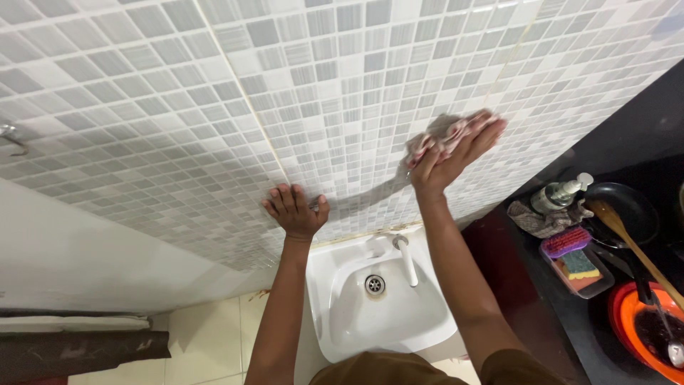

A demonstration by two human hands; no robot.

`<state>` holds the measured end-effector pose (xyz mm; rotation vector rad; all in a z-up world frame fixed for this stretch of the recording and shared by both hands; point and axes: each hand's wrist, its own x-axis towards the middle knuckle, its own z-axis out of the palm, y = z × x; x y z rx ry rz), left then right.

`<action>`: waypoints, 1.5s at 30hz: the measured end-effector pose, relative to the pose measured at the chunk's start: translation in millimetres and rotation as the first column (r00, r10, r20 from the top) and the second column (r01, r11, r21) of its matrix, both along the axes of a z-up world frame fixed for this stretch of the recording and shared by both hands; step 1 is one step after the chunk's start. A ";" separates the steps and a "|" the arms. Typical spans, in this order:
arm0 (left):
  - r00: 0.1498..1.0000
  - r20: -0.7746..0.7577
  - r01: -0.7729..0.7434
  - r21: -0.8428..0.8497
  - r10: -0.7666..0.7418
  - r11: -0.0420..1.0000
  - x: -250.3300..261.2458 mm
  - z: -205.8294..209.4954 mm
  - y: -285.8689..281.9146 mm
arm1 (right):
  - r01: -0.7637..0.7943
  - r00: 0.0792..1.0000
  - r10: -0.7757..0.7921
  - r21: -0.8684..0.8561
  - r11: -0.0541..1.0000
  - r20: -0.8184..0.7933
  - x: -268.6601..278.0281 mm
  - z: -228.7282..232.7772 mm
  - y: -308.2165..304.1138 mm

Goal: The person cleans a white wall-mounted sink using a red and white checkered cloth. They wipe the sink basin, faucet, and the tiled wall above the sink repeatedly.

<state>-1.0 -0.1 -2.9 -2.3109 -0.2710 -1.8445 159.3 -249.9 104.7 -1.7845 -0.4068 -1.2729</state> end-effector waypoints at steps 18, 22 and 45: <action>1.000 0.019 0.011 0.014 -0.011 1.000 3.6 -7.6 4.0 | -0.166 0.986 0.168 0.075 0.983 -0.018 -39.3 -17.6 45.9; 1.000 0.005 0.007 0.010 -0.007 1.000 -0.1 -12.4 3.2 | -0.168 0.985 0.159 -0.155 0.974 -0.070 -60.6 -30.3 58.6; 0.988 -0.125 0.088 -0.052 -0.094 0.995 -18.2 -13.0 6.8 | -0.188 0.982 0.177 -0.310 0.932 -0.063 -95.3 -41.7 118.0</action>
